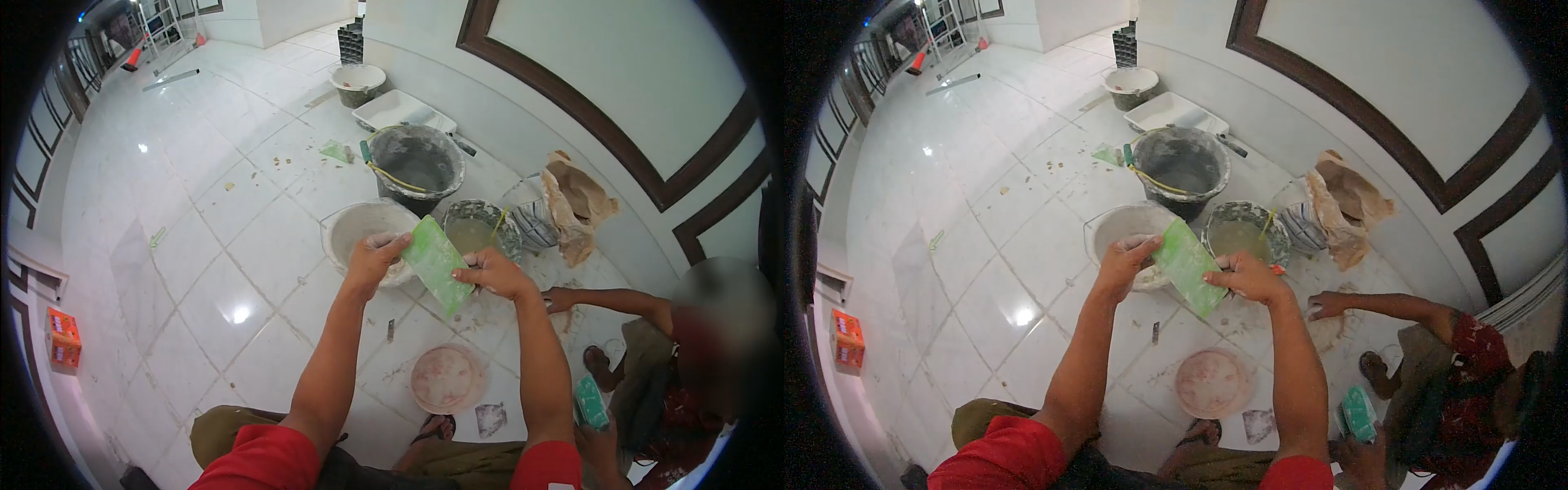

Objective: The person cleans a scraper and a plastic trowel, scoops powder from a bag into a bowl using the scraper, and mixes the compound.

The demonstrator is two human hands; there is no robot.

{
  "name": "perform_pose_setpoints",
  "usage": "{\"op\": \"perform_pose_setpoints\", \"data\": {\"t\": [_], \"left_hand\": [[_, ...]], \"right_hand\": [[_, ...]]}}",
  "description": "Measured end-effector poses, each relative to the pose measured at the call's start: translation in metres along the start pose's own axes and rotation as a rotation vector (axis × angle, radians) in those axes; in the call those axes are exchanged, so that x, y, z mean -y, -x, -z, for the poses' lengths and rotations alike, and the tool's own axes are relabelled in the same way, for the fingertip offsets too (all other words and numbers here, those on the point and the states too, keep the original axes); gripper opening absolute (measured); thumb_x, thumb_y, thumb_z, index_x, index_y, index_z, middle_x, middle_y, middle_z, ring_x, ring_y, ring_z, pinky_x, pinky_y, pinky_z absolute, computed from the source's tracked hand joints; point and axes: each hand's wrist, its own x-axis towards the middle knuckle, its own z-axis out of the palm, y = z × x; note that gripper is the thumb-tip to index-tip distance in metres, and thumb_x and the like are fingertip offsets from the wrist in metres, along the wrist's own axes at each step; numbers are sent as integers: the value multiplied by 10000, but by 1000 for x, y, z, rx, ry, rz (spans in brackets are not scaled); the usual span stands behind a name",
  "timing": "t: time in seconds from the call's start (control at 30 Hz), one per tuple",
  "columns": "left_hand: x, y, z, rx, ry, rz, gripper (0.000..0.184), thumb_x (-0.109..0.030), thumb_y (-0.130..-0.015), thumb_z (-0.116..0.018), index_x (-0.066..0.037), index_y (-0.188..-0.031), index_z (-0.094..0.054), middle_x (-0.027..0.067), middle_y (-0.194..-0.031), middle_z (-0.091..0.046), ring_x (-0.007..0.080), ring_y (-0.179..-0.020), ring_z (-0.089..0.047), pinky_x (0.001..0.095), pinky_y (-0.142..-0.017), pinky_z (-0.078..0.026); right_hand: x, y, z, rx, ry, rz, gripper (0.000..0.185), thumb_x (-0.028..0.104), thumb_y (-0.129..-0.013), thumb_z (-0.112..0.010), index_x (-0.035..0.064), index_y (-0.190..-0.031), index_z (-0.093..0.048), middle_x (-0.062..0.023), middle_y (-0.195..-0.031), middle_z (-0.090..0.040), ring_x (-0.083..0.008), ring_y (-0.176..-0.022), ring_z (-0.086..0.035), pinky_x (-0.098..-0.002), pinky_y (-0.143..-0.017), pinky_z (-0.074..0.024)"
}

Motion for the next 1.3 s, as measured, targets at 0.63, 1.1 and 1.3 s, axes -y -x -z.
{"op": "perform_pose_setpoints", "data": {"t": [0.63, 1.1, 1.3], "left_hand": [[21, -8, -2, -90, 500, -4, 352, -345, -932, -792, -28, -1062, -715, 39, -945, -723, 150, -898, -662, 288, -838, -524], [7, 6, -12, 18, -188, 10, 375, -350, -988, -718, 23, -1016, -712, 83, -889, -728, 148, -790, -660, 297, -774, -546], [20, -2, -9, -21, -177, -101, 394, -382, -984, -714, 11, -949, -722, 85, -888, -738, 131, -790, -637, 293, -786, -529]], "right_hand": [[-7, -6, -5, -94, -138, 61, 297, 269, -951, -768, -7, -1060, -766, 10, -823, -704, -55, -674, -571, -244, -589, -440], [3, 3, 4, -144, -221, 27, 359, 331, -949, -777, 4, -1095, -758, 10, -898, -726, -53, -744, -630, -229, -658, -512], [5, 5, 2, -171, -257, 42, 340, 308, -954, -773, -3, -1090, -761, -9, -909, -733, -55, -739, -629, -227, -653, -506]]}}
